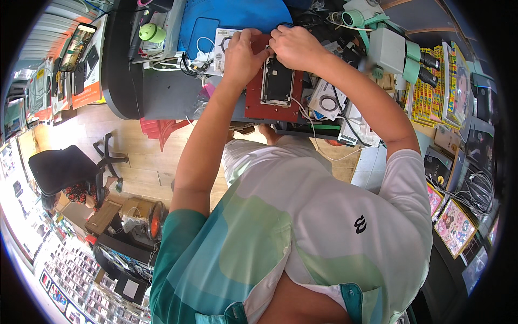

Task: The person works at a cluttered electronics repair bench, handling a disassembled mobile phone and small components. They use a screwdriver and tweezers to manipulate internal parts, occasionally reaching for tools and parts from the workbench.

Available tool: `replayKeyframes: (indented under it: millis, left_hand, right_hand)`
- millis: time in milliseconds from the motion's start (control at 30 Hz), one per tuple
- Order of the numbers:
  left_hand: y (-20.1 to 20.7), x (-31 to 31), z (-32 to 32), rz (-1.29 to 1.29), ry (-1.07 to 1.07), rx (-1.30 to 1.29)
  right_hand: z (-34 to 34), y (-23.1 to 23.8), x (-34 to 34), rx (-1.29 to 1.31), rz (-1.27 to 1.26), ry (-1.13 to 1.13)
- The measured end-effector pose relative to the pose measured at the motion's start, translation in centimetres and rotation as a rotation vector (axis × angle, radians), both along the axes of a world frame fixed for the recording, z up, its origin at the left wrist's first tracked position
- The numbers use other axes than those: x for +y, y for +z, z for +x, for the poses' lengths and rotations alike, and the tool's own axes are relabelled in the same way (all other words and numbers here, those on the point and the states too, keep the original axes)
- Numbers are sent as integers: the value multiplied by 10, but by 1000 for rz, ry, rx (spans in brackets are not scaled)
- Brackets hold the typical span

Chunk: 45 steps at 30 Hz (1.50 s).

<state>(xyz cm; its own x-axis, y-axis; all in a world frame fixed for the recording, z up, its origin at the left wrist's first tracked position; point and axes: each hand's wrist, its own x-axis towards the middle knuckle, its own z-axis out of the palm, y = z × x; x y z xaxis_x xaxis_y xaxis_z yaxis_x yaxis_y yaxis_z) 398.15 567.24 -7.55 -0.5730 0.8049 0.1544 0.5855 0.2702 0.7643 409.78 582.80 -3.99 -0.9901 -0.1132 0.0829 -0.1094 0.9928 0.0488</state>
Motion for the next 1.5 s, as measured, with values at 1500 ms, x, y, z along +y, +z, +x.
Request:
replayKeyframes:
  millis: [1500]
  left_hand:
    - [-21, 8, 1, -93, 63, -227]
  right_hand:
    - [3, -1, 2, -5, 12, 5]
